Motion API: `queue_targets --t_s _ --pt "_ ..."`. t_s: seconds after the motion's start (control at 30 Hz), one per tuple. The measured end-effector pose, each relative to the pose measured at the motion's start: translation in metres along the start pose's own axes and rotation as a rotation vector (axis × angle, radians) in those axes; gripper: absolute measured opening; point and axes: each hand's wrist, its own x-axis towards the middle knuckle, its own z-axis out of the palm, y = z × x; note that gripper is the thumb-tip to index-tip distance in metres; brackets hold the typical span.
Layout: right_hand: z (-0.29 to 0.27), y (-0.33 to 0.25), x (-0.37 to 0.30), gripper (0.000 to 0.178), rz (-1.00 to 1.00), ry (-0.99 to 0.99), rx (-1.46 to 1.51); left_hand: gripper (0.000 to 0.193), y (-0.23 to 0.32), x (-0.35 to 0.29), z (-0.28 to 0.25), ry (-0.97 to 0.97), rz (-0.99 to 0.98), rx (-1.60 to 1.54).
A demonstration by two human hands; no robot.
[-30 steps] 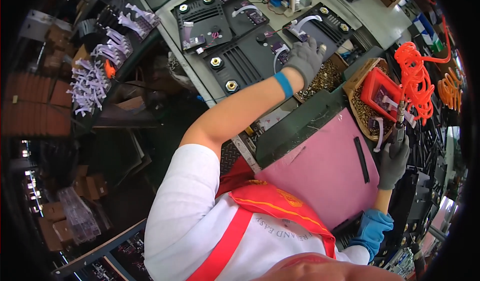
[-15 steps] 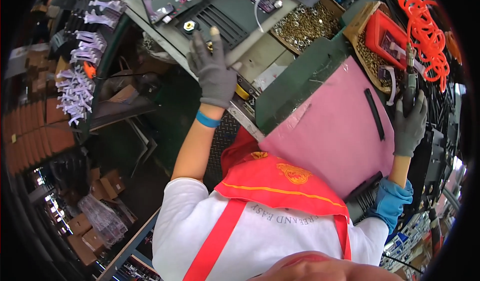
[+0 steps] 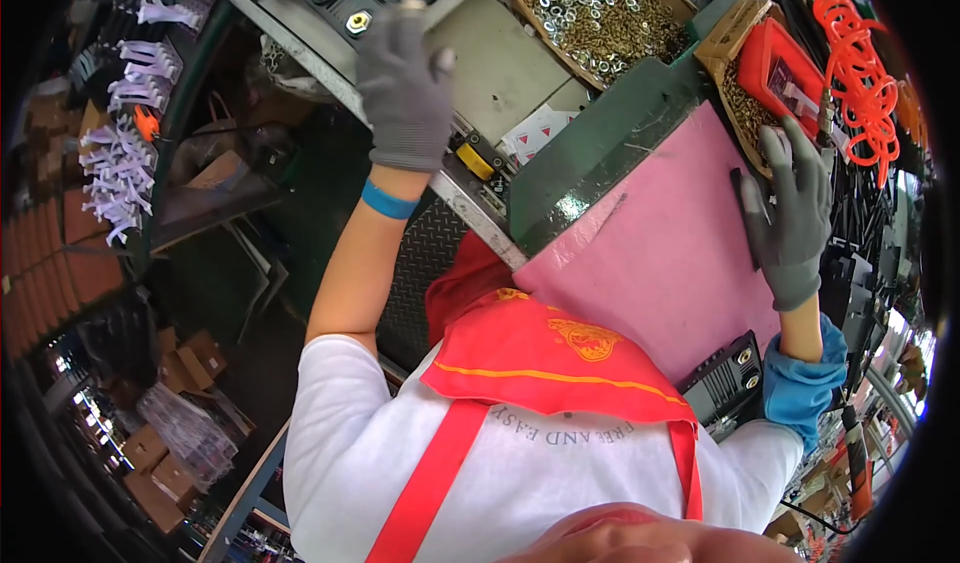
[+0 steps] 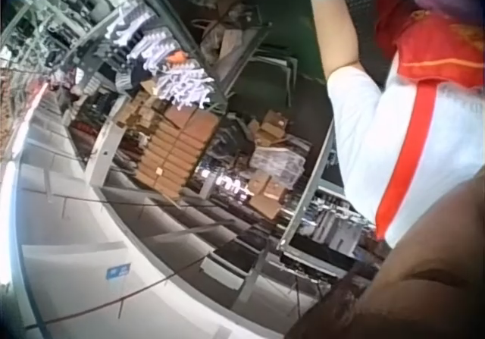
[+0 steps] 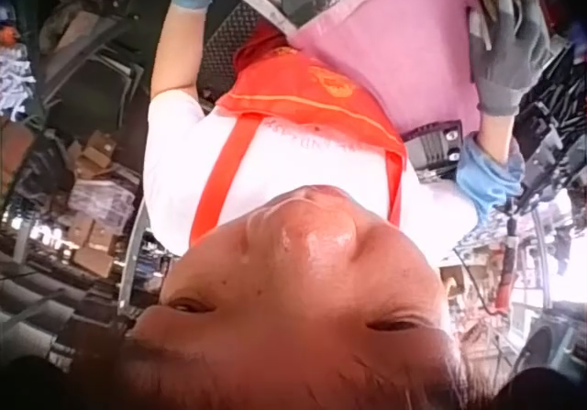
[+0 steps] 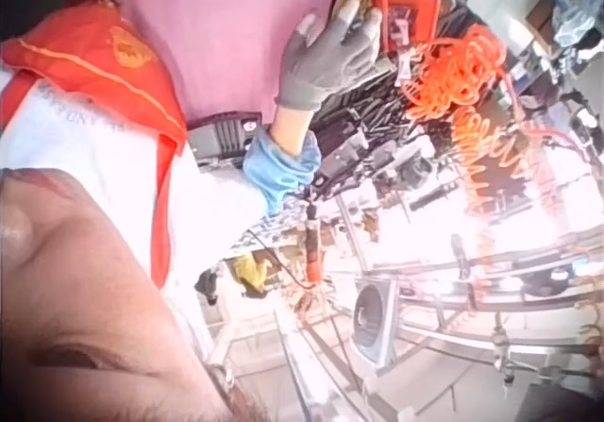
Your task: Assembling the front control panel of an arc welding machine and fetching internal connector parts.
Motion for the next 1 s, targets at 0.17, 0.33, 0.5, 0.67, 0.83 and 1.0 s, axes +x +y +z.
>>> queue_targets --t_s 0.17,0.33,0.5,0.67,0.83,1.0 --pt "0.017 -0.029 0.041 0.045 -0.211 -0.098 0.094 0.050 0.019 0.026 0.076 -0.107 -0.070 -0.011" --pt "0.048 -0.049 0.071 0.038 -0.287 -0.104 0.255 0.068 0.041 0.100 0.127 -0.283 -0.144 0.146" --pt "0.075 -0.046 0.094 0.037 -0.252 -0.072 0.237 0.034 -0.004 0.111 0.172 -0.261 0.059 0.046" --pt "0.114 -0.037 0.126 0.030 -0.160 -0.072 0.370 0.038 0.022 0.084 0.109 -0.368 0.040 -0.036" --pt "0.153 -0.061 0.166 0.026 -0.017 -0.385 0.427 0.044 0.023 0.047 0.034 -0.194 -0.073 -0.694" --pt "0.193 -0.069 0.189 0.027 0.027 -0.295 0.387 0.043 0.034 0.017 -0.027 -0.114 -0.277 -1.379"
